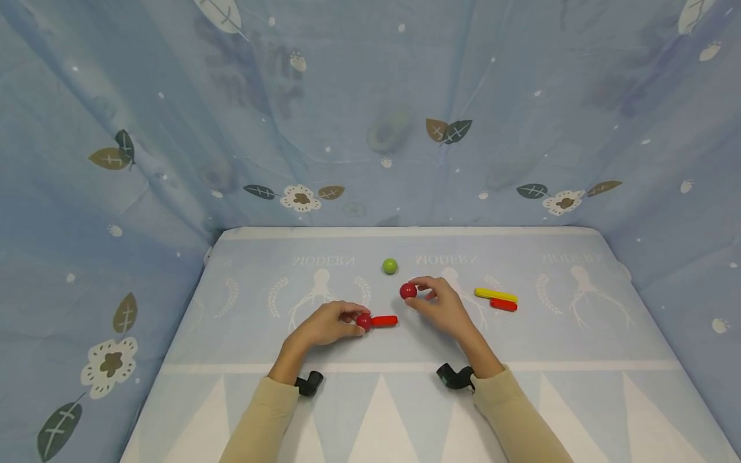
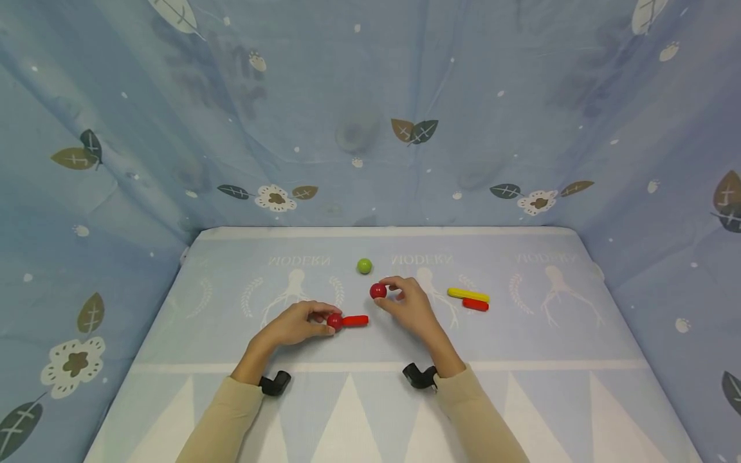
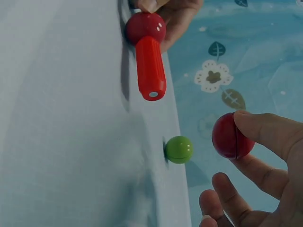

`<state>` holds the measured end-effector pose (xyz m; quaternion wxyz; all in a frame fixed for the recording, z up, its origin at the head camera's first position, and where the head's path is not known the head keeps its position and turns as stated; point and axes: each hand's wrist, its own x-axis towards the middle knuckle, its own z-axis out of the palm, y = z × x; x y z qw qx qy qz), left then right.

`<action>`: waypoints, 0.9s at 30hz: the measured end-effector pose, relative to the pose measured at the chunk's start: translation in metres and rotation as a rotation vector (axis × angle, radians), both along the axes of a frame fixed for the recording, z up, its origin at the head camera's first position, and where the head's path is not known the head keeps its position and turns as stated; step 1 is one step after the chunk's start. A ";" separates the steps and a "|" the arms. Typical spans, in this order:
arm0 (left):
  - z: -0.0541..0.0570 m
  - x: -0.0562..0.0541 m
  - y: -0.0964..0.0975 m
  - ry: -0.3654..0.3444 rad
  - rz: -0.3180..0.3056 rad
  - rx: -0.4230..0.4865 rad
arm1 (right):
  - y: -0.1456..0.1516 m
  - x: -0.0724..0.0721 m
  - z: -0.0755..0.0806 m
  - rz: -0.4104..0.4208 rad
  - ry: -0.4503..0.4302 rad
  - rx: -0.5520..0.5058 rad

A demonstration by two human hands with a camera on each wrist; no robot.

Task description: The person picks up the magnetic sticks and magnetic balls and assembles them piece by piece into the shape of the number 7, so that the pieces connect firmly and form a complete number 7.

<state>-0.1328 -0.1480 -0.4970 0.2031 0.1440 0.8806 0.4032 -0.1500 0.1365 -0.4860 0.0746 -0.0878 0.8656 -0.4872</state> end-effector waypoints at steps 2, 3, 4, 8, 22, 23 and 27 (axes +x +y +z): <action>0.001 0.000 0.000 0.000 0.000 -0.001 | 0.002 0.005 0.001 0.005 0.003 -0.005; 0.001 0.000 0.001 0.000 0.000 -0.003 | 0.003 0.008 0.001 0.007 0.005 -0.006; 0.001 0.001 0.001 0.001 0.001 -0.003 | 0.004 0.010 0.001 0.008 0.010 -0.008; 0.003 0.001 0.001 0.006 0.000 0.008 | 0.007 0.018 0.000 0.009 0.028 -0.011; 0.003 0.001 0.001 0.007 -0.014 0.025 | 0.011 0.027 -0.021 0.035 -0.009 0.001; 0.003 0.001 0.001 0.007 -0.014 0.025 | 0.011 0.027 -0.023 0.039 -0.014 0.005; 0.003 0.001 0.001 0.006 -0.012 0.018 | 0.011 0.027 -0.030 0.051 -0.010 0.020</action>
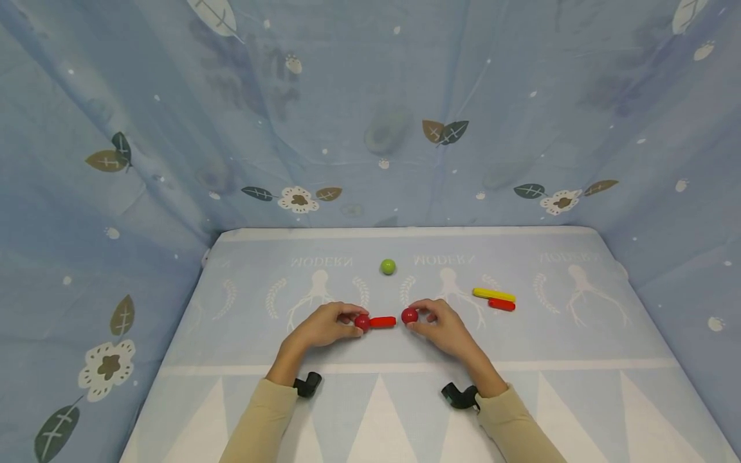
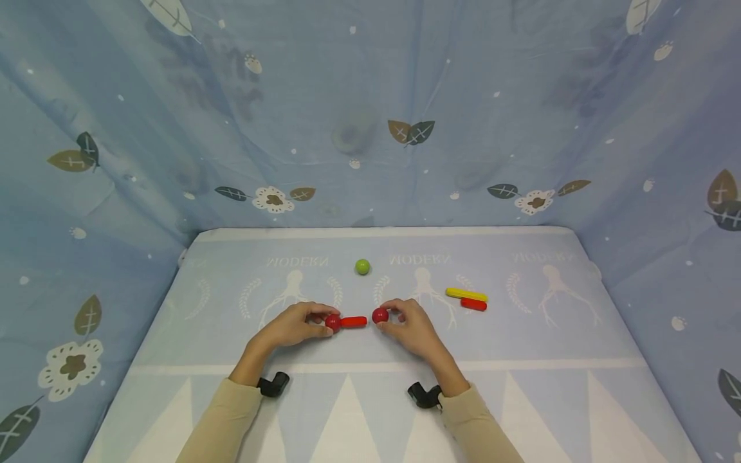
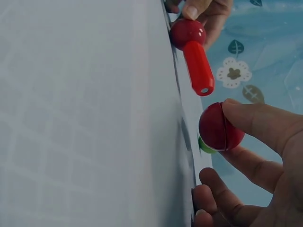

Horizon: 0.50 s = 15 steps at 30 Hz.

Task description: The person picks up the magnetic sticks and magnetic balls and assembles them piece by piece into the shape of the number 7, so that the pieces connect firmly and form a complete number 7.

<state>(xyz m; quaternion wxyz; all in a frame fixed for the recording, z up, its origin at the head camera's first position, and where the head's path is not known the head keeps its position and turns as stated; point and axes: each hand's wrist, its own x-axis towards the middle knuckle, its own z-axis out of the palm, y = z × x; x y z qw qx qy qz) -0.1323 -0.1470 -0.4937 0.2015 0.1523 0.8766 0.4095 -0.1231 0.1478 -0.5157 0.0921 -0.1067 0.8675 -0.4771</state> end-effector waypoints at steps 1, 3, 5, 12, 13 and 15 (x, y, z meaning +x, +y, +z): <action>0.000 0.000 0.000 0.000 0.001 -0.001 | 0.000 0.000 -0.002 0.006 0.011 0.002; 0.000 0.000 0.000 -0.002 0.004 -0.003 | 0.000 -0.001 -0.005 0.018 0.037 0.004; 0.001 0.000 0.000 -0.004 0.007 -0.002 | -0.001 -0.002 -0.008 0.032 0.065 0.006; 0.000 0.000 0.001 -0.003 0.006 0.002 | -0.004 0.000 -0.007 0.046 0.088 0.012; 0.000 0.000 0.001 -0.005 0.008 0.001 | -0.004 0.001 -0.006 0.046 0.087 0.013; 0.000 0.000 0.001 -0.007 0.010 0.000 | -0.004 0.001 -0.005 0.046 0.087 0.015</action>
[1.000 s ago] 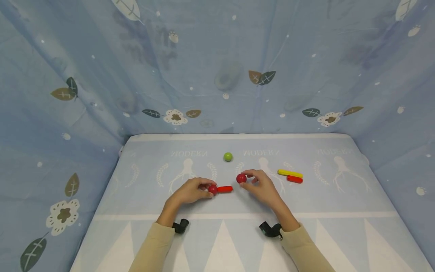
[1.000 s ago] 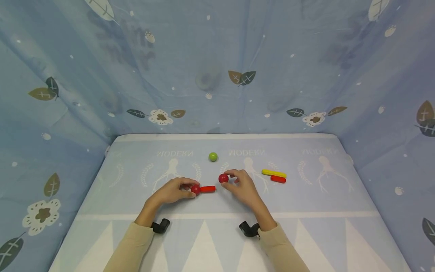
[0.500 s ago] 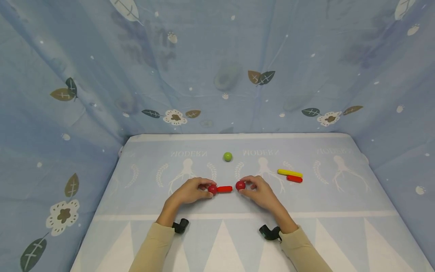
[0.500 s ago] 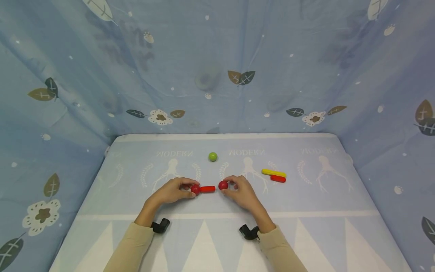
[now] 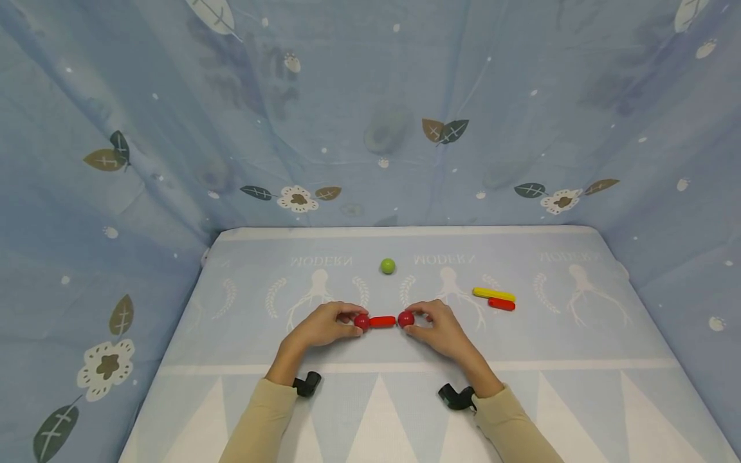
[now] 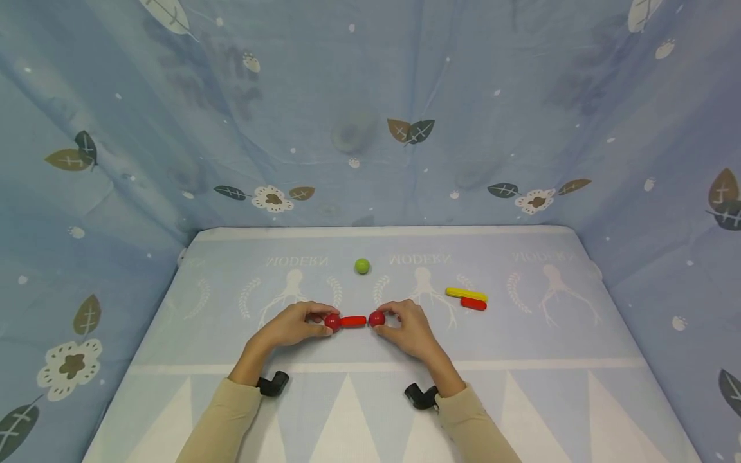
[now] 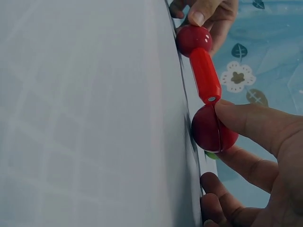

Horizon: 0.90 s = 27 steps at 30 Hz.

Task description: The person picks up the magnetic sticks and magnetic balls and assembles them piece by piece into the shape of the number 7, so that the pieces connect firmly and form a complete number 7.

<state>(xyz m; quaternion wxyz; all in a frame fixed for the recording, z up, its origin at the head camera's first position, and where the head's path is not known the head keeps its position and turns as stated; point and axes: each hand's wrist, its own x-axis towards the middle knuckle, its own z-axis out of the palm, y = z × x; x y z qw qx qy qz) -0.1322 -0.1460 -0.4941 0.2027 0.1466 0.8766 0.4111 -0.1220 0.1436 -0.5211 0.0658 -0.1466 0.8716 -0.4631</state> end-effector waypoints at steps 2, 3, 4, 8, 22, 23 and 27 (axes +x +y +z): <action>0.000 0.000 0.000 -0.003 0.001 0.001 | 0.000 0.001 0.000 -0.003 0.000 0.003; 0.000 0.000 0.000 -0.006 0.001 0.002 | 0.000 0.001 0.000 -0.004 -0.001 0.006; -0.001 0.000 0.000 -0.007 0.001 0.000 | -0.001 0.001 0.000 -0.004 -0.002 0.005; -0.001 0.000 -0.001 -0.003 0.000 -0.003 | -0.001 0.002 0.001 -0.009 -0.004 0.005; 0.000 -0.001 0.000 -0.014 0.012 -0.008 | -0.001 0.000 0.001 -0.009 -0.019 0.016; -0.001 -0.001 0.000 -0.015 0.013 -0.007 | -0.001 0.000 0.001 -0.008 -0.021 0.016; -0.001 -0.002 0.000 -0.021 0.015 0.001 | -0.001 0.000 0.001 -0.005 -0.017 0.013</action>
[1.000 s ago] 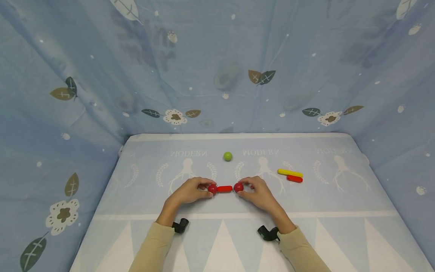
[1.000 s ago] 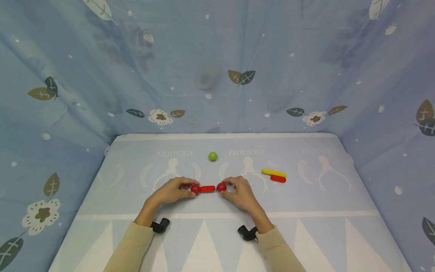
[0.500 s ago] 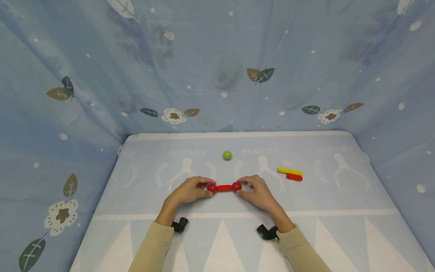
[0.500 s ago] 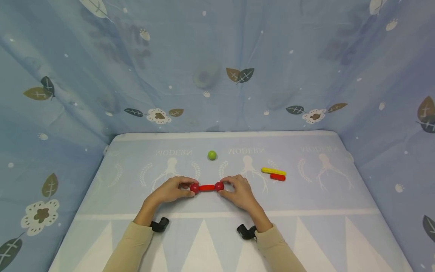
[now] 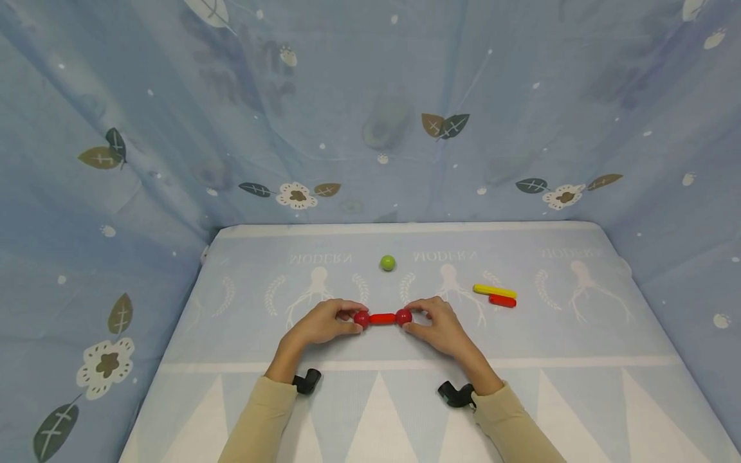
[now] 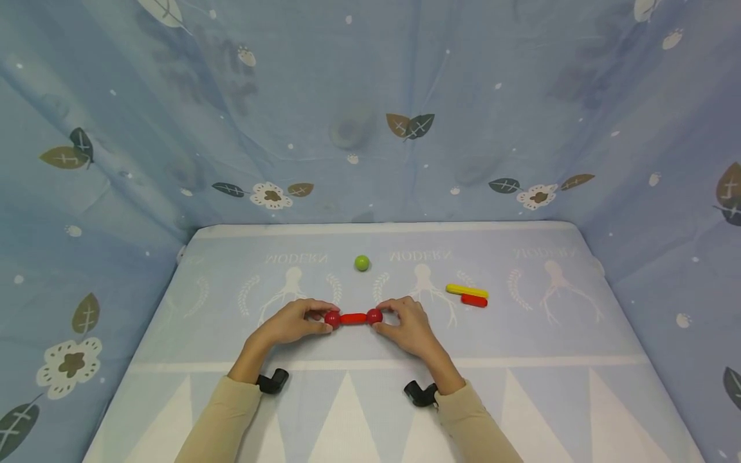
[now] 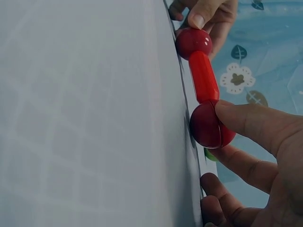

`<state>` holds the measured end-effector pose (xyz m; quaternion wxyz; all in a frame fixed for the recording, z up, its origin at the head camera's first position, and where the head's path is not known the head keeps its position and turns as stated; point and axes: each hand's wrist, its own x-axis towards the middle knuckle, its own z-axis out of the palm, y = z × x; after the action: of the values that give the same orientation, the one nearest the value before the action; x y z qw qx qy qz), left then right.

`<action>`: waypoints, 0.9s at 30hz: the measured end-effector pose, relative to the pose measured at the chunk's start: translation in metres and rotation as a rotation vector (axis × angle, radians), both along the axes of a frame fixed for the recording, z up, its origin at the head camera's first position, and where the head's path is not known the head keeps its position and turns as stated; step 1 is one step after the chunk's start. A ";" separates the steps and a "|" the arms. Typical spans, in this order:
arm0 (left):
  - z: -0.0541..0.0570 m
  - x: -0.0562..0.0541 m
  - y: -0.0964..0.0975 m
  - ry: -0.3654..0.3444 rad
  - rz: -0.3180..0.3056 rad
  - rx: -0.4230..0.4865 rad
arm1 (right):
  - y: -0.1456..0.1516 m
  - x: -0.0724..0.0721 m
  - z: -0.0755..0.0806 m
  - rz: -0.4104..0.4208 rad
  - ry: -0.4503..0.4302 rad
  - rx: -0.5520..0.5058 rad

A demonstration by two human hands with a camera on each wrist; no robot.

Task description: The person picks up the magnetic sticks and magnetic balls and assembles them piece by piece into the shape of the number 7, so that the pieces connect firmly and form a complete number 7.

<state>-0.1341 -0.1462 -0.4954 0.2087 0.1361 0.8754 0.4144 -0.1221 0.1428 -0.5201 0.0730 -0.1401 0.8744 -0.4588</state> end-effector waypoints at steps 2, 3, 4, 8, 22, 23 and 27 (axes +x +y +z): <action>0.000 0.000 0.000 -0.003 0.001 0.006 | 0.000 0.001 0.001 -0.002 0.003 0.000; 0.000 0.000 0.000 -0.003 0.000 0.008 | 0.000 0.000 0.001 -0.002 0.005 -0.001; 0.000 -0.001 0.000 -0.002 -0.001 0.011 | 0.000 0.001 0.001 -0.002 0.005 -0.003; -0.001 -0.001 0.000 -0.002 0.000 0.011 | 0.000 0.001 0.000 -0.005 0.005 -0.001; -0.001 0.001 0.001 0.010 -0.001 0.008 | 0.017 0.006 0.008 -0.038 -0.027 0.002; -0.001 0.001 0.001 0.009 -0.001 0.007 | 0.020 0.006 0.009 -0.049 -0.028 0.008; -0.002 0.001 0.000 0.003 0.003 0.000 | 0.036 0.008 0.011 -0.101 -0.014 0.019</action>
<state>-0.1333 -0.1460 -0.4971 0.2069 0.1355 0.8759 0.4143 -0.1139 0.1788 -0.5092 0.0573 -0.0920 0.8842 -0.4545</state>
